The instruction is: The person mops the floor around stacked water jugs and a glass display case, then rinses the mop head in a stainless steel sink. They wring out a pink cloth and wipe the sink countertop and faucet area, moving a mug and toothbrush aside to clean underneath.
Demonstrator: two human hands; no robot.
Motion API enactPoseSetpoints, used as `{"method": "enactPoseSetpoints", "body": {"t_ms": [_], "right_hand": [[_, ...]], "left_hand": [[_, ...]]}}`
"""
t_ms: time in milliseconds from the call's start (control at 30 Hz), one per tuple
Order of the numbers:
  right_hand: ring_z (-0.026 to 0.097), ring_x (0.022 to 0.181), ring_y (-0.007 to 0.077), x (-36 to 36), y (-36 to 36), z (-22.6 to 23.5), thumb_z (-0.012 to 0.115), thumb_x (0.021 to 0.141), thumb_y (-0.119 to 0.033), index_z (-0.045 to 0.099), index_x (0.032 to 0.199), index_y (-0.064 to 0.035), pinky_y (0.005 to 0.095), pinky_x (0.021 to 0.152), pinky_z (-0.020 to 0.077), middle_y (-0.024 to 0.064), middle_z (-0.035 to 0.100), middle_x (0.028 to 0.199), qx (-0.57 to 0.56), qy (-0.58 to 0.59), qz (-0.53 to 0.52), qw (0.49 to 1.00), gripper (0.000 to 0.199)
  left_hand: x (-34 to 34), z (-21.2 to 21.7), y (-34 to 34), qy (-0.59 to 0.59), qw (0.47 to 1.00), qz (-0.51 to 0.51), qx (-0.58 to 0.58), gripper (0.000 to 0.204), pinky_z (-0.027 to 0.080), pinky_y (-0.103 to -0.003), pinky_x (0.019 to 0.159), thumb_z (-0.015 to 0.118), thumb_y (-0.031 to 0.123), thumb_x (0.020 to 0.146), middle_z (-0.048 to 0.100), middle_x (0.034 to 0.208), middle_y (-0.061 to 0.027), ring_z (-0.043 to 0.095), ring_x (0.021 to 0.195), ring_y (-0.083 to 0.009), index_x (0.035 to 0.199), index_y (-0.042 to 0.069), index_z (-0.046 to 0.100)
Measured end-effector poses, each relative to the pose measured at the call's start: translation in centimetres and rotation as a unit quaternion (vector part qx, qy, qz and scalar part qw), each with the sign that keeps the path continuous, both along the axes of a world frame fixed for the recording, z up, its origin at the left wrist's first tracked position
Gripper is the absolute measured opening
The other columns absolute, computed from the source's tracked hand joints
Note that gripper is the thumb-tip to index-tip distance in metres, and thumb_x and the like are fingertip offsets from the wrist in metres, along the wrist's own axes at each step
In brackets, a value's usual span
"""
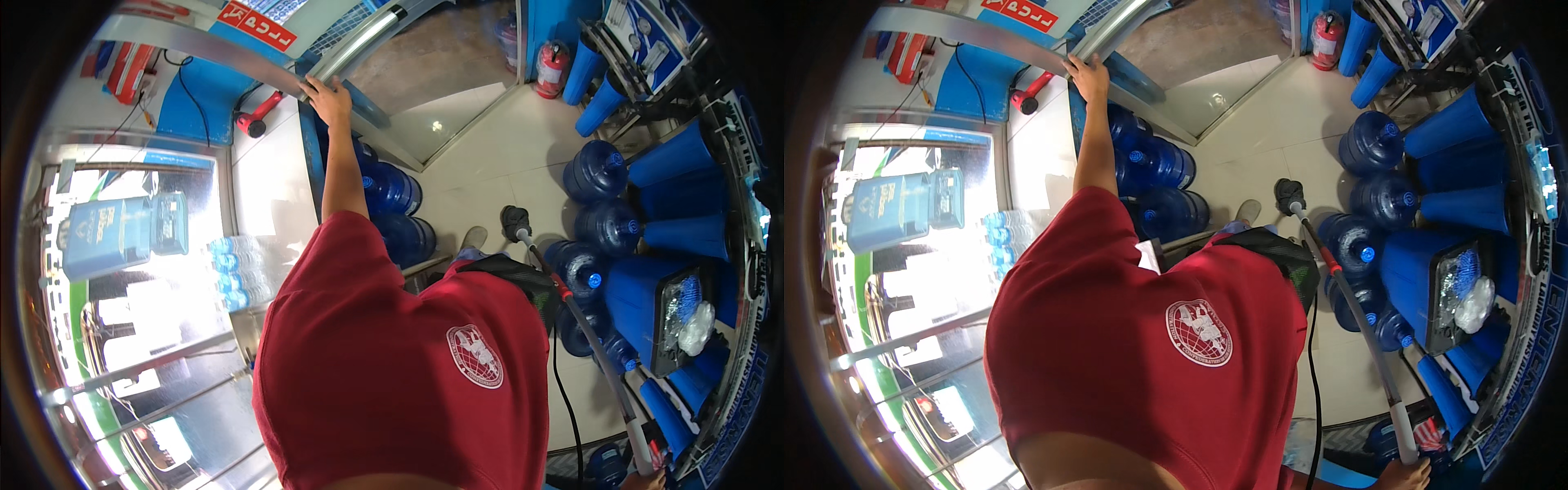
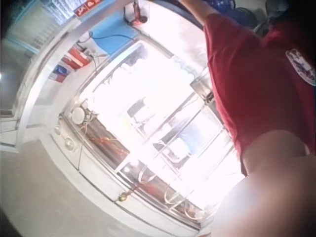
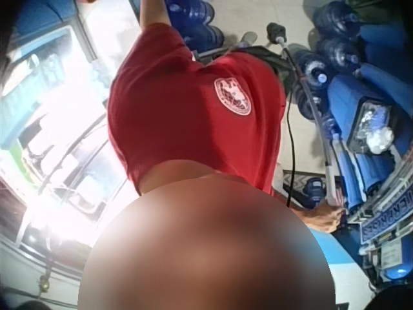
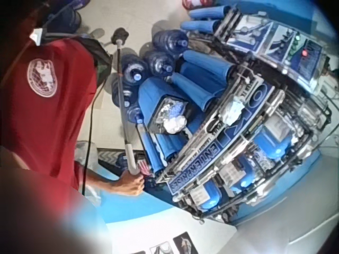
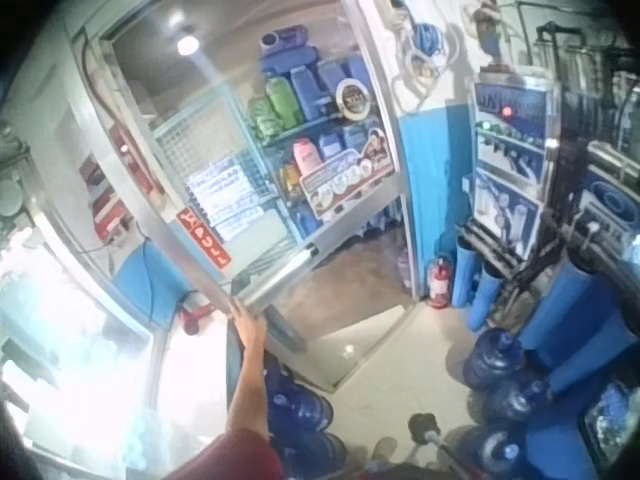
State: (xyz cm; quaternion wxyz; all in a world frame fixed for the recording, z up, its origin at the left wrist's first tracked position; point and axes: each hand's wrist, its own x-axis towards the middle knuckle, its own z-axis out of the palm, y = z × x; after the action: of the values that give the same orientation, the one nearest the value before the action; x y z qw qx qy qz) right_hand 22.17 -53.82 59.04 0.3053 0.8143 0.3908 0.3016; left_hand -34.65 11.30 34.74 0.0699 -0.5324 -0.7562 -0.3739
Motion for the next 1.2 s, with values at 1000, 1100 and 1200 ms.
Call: {"method": "enactPoseSetpoints", "body": {"t_ms": [1000,1100,1200], "right_hand": [[0.067,0.072,0.0235,0.9,4.8,-12.7,0.066,0.073,-0.017,0.066,0.088,-0.0160,0.0383,0.067,0.0531,0.0040,0.068,0.078,0.021,0.086,0.009,0.996,0.015],[0.065,0.067,0.0200,-3.9,4.0,-18.6,0.068,0.073,-0.016,0.064,0.083,-0.0184,0.0360,0.063,0.0521,0.0017,0.066,0.076,0.050,0.138,0.025,0.989,0.011],[0.065,0.070,0.0207,-5.5,1.0,-19.8,0.067,0.074,-0.015,0.067,0.086,-0.0193,0.0347,0.064,0.0520,0.0009,0.066,0.079,0.105,0.204,0.035,0.973,0.013]], "left_hand": [[35.1,-21.3,-25.5,0.127,0.623,-0.671,-0.382,0.092,0.023,-0.049,0.119,0.069,0.025,0.081,0.027,0.158,-0.0171,0.024,0.147,-0.0317,0.155,0.009,0.017],[36.9,-20.9,-28.0,0.236,0.581,-0.652,-0.426,0.095,0.021,-0.051,0.119,0.074,0.027,0.077,0.024,0.159,-0.0150,0.020,0.149,-0.0315,0.155,0.016,0.020],[36.4,-20.6,-29.5,0.275,0.566,-0.659,-0.412,0.085,0.027,-0.051,0.115,0.077,0.030,0.073,0.037,0.151,-0.0123,0.030,0.142,-0.0306,0.147,0.018,0.035]]}}
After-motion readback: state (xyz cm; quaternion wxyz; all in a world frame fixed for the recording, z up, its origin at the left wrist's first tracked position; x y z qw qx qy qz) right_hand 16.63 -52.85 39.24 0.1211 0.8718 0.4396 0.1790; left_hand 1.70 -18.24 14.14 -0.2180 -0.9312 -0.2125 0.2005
